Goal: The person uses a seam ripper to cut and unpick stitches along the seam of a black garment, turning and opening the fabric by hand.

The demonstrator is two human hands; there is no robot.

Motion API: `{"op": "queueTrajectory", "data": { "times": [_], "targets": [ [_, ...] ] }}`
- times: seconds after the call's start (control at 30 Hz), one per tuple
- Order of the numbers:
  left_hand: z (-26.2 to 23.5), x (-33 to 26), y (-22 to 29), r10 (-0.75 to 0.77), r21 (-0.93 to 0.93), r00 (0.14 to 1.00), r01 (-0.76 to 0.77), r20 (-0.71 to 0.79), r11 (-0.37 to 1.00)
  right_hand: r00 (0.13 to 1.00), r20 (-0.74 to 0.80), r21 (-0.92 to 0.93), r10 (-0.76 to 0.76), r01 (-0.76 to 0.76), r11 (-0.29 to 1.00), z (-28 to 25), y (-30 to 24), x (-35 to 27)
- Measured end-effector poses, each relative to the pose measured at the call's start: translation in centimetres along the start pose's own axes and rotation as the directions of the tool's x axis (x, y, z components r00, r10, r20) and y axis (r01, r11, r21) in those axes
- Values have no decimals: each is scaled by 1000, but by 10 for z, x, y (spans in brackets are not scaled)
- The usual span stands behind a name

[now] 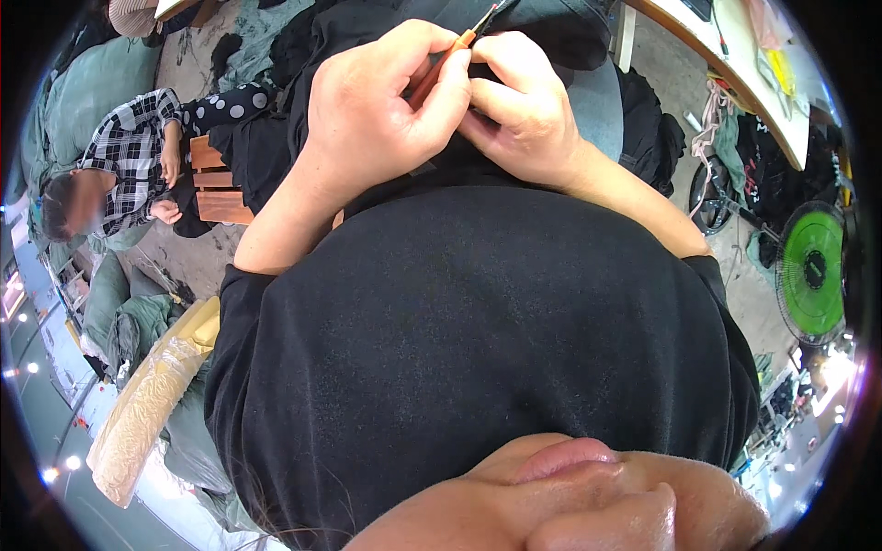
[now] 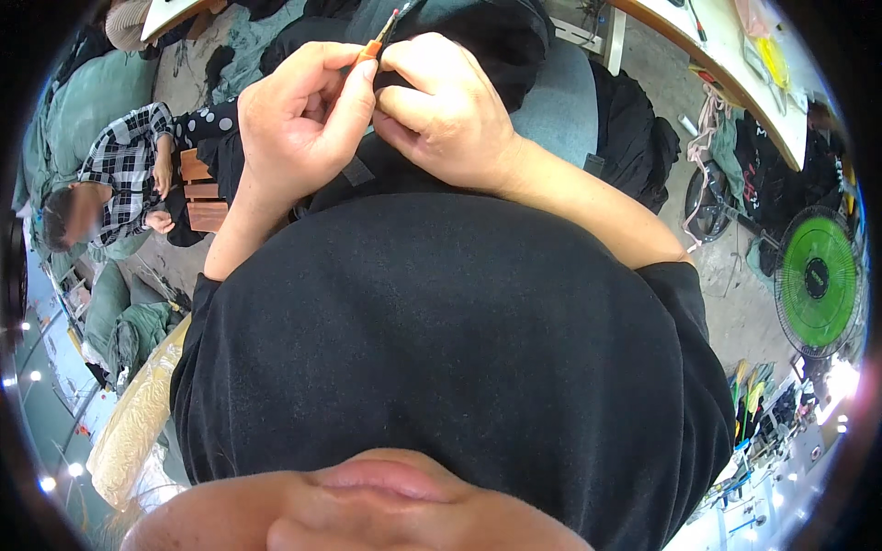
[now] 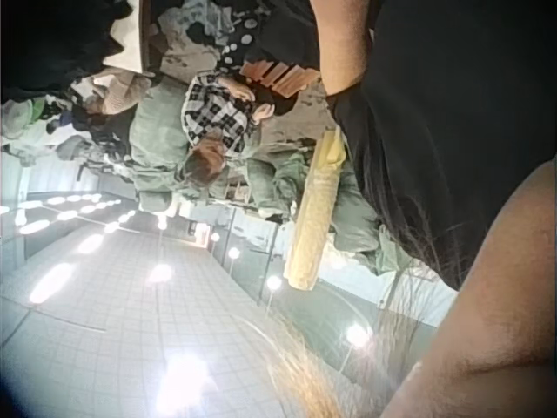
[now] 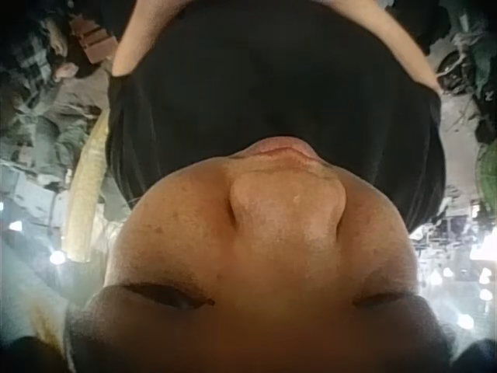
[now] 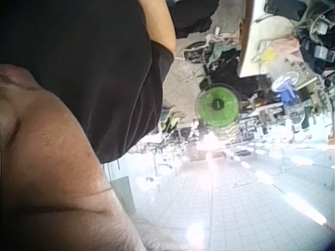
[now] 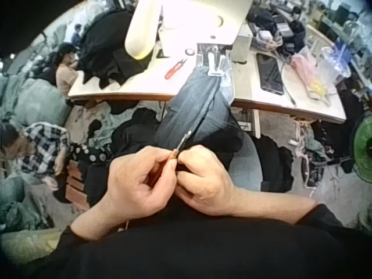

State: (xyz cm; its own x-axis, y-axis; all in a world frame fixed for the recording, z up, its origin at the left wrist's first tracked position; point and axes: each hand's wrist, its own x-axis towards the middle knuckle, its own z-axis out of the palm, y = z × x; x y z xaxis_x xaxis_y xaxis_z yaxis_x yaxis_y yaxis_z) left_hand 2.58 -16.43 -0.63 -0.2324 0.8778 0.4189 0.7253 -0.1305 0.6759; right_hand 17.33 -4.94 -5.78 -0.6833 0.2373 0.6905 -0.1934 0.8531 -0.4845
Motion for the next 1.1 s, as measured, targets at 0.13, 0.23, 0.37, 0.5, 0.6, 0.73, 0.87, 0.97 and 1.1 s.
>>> {"op": "queueTrajectory", "data": {
  "times": [0.13,0.23,0.37,0.5,0.6,0.73,0.87,0.97,1.1],
  "targets": [
    [1,11,3,32,22,999,-32,-8,999,1000,4,12,5,-5,1000,1,0,0],
    [3,18,7,7,-15,1000,-6,6,1000,1000,24,26,17,-18,1000,1,0,-2],
    [0,37,15,-64,-134,994,52,-89,990,999,30,17,25,-26,1000,3,-1,-3],
    [0,47,12,-105,-180,991,88,-85,980,1000,7,36,13,-14,999,3,2,-3],
    [4,48,-5,-90,-144,996,88,-4,986,1000,-5,19,3,-3,1000,1,3,-1],
    [7,44,-21,-182,-406,979,205,95,891,992,30,177,126,-129,976,-6,4,4],
    [7,40,-16,-310,-586,931,362,192,725,758,42,726,651,-471,501,-9,-2,12],
    [8,40,-15,-284,-592,943,330,173,735,644,180,817,744,-519,251,-11,5,13],
    [8,40,-11,-155,-353,988,152,19,923,564,189,871,804,-474,128,-11,2,18]
  ]
}}
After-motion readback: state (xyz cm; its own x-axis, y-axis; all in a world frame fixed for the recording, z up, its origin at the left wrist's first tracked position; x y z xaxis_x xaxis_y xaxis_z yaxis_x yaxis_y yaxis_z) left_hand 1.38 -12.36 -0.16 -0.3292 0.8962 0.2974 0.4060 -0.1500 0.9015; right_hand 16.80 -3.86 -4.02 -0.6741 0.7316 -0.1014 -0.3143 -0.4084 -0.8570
